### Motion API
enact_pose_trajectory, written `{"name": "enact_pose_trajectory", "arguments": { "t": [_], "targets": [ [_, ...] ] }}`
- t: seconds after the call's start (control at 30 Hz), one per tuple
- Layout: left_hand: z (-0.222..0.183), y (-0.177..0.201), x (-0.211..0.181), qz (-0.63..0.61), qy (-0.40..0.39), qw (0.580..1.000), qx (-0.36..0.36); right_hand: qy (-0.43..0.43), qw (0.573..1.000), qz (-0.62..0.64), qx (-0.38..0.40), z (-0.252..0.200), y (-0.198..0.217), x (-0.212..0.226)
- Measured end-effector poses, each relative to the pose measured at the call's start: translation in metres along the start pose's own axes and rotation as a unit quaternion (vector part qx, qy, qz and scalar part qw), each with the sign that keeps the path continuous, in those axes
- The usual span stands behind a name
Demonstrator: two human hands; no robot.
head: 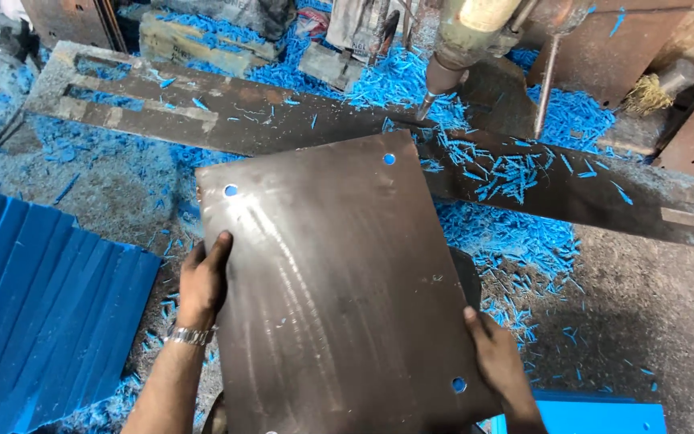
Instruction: Using a drill press to machine holes into stacks of blue and brown plates.
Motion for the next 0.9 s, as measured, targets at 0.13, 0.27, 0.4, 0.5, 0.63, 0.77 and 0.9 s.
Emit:
{"name": "enact_pose_trajectory", "arguments": {
  "t": [0.13, 0.27, 0.4, 0.5, 0.63, 0.77, 0.9],
  "targets": [
    [0.005, -0.020, -0.017, 0.028, -0.017, 0.999, -0.003, -0.007, 0.993, 0.118, -0.011, 0.013, 0.017, 0.014],
    [0.020, -0.037, -0.023, 0.037, -0.019, 0.999, -0.011, -0.001, 0.991, 0.134, -0.020, 0.023, 0.031, 0.031],
    [0.049, -0.058, -0.025, 0.026, -0.025, 0.999, -0.013, 0.051, 0.991, 0.126, -0.013, 0.026, 0.040, 0.052],
    [0.073, -0.069, -0.018, 0.027, -0.024, 0.999, -0.020, 0.090, 0.992, 0.092, -0.009, 0.038, 0.042, 0.056],
    [0.077, -0.078, -0.032, 0.050, -0.021, 0.998, -0.013, 0.107, 0.991, 0.080, -0.004, 0.077, 0.037, 0.040],
    [0.066, -0.081, -0.042, 0.020, -0.037, 0.999, -0.005, 0.097, 0.993, 0.064, -0.004, 0.075, 0.040, 0.042],
    [0.068, -0.079, -0.037, 0.023, -0.044, 0.999, -0.002, 0.084, 0.995, 0.057, -0.003, 0.055, 0.045, 0.055]
  ]
}}
Point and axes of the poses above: each hand's wrist, its own z-axis towards the middle knuckle, its own y-axis out of the back of the hand, x = y × z, the point moved 9 cm from there along z, towards the middle knuckle, and after that the axes turned 4 degrees about -x, right-handed, at the moved point
